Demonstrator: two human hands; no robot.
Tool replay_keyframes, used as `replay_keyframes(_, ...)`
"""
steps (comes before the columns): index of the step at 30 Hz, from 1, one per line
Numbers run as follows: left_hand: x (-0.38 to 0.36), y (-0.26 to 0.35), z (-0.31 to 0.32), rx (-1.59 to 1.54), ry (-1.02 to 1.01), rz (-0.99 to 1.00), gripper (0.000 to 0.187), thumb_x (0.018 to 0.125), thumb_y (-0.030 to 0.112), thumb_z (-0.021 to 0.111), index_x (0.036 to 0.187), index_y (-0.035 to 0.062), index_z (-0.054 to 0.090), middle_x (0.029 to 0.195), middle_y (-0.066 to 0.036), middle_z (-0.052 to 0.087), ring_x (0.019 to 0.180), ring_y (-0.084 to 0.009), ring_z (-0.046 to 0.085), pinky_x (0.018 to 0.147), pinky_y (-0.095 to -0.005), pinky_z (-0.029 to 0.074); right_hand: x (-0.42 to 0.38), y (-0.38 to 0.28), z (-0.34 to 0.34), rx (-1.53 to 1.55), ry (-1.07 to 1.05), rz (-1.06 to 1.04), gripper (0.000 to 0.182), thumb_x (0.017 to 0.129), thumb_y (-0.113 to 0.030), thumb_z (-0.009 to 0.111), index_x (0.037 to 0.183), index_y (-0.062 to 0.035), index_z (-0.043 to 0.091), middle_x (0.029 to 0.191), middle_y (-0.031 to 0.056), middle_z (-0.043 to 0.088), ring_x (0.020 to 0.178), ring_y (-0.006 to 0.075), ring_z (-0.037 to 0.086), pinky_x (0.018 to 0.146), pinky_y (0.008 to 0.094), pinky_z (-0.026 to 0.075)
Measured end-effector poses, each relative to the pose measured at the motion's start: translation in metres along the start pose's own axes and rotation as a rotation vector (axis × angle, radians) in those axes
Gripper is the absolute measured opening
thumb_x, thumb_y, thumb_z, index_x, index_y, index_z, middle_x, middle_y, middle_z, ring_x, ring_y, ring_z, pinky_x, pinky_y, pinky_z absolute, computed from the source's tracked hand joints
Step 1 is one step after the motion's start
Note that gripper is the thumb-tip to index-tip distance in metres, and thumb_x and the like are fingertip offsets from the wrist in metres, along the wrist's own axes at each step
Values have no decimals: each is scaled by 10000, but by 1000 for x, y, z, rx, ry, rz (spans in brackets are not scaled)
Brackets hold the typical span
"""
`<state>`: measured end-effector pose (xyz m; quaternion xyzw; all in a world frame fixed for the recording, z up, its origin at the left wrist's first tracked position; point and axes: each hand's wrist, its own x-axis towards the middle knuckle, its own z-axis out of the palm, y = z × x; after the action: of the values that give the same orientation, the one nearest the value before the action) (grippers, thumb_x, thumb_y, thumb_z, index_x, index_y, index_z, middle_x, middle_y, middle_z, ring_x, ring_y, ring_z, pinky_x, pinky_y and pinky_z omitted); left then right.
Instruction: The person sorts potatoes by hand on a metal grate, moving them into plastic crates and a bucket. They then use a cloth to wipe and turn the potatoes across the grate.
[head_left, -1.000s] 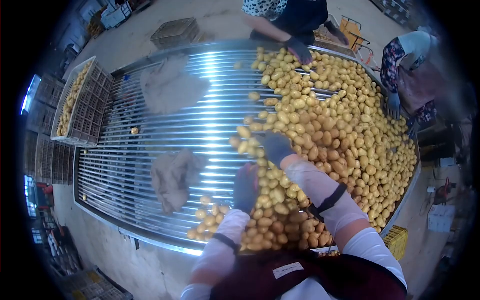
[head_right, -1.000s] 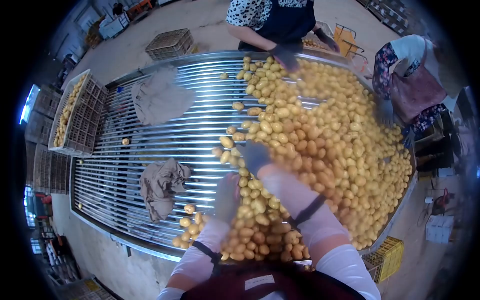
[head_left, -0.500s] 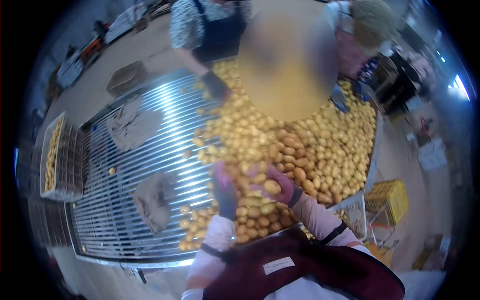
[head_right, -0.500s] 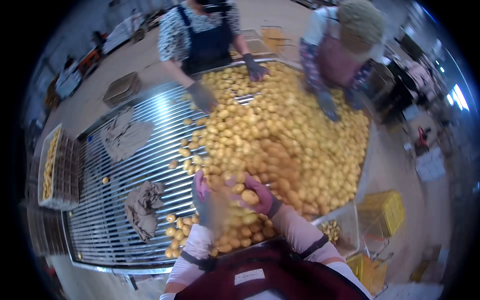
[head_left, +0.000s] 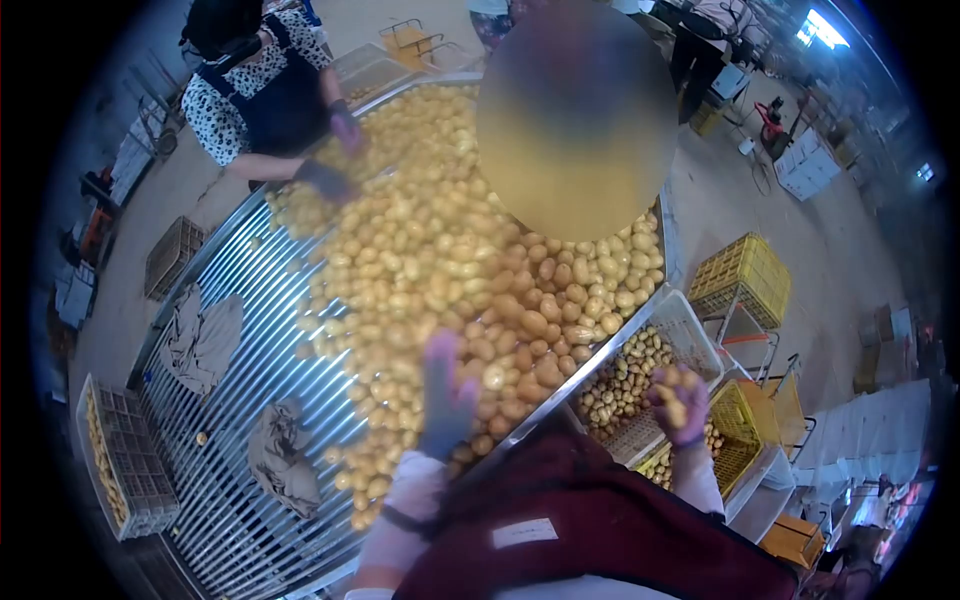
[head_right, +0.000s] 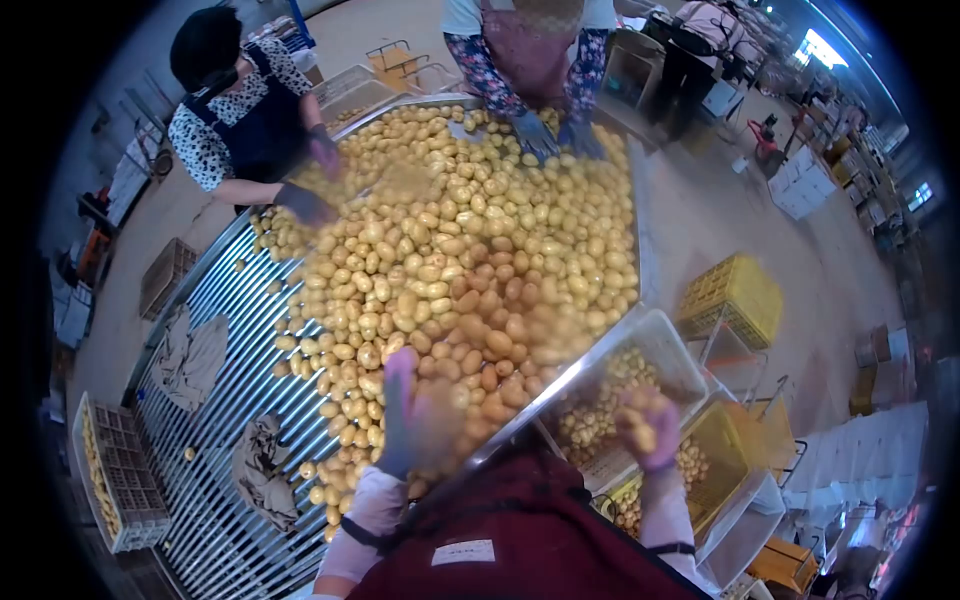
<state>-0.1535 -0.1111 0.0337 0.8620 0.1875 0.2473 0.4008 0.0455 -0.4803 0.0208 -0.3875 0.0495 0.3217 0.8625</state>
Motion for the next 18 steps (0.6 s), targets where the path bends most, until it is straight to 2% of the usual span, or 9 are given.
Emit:
replay_keyframes(3,-11,-20,-20,114,55,-30,660,893,216,631,1471,-2,398,1524,-194,371,1452,-384,280,1207,-474,183,-65,-40,-118,375,-56,-64,393,997,-438,519,1262,-150,555,1220,123,578,969,268,591,723,288,568)
replay_keyframes(4,-17,-21,-25,130,44,-11,651,878,214,648,1449,-1,420,1502,-195,390,1439,-386,300,1202,-490,191,-95,-37,-181,-174,385,-270,461,974,-407,576,1299,-83,538,1267,142,572,1063,285,601,883,340,543)
replay_keyframes(5,-21,-21,-28,147,34,7,643,864,213,665,1428,0,442,1480,-197,408,1426,-388,319,1197,-505,199,-124,-36,-199,-605,444,-286,512,958,-372,617,1329,-35,512,1305,155,561,1126,292,584,958,365,498)
replay_keyframes(7,-17,-14,-13,243,-69,135,601,837,250,689,1355,13,496,1424,-193,443,1395,-394,346,1175,-535,222,-125,-38,-227,-1223,779,-174,526,952,-305,634,1341,21,494,1284,160,578,1168,288,568,1018,402,459)
replay_keyframes(9,-15,-4,8,339,-272,178,570,816,298,707,1291,31,538,1379,-184,472,1371,-399,367,1154,-560,241,-85,-13,-284,-1543,1385,98,441,971,-241,587,1305,36,510,1168,144,633,1125,264,571,987,429,472)
replay_keyframes(11,-12,0,25,376,-484,134,554,801,351,714,1243,52,565,1349,-168,494,1354,-402,382,1136,-578,253,-7,19,-228,-1395,899,-423,512,935,-182,656,1376,26,500,1393,181,527,1266,271,507,1039,420,425)
replay_keyframes(13,-13,-6,31,304,-536,108,546,789,393,713,1212,72,586,1323,-150,515,1339,-402,396,1126,-586,260,62,46,-65,-1530,492,-667,421,906,-118,661,1309,-33,574,1328,141,577,1198,269,562,987,379,467)
replay_keyframes(16,19,5,18,446,-615,-29,531,790,417,708,1192,87,603,1293,-134,539,1310,-398,423,1112,-594,270,135,80,100,-1558,-154,-893,403,874,-115,673,1272,-82,621,1270,162,615,1207,334,577,1009,418,464)
replay_keyframes(18,27,-7,11,599,-473,-60,514,794,420,710,1176,91,613,1286,-133,549,1308,-400,425,1109,-597,270,174,108,140,-1762,-370,-763,399,813,-165,690,1202,-100,630,1185,181,628,1132,379,583,962,466,470)
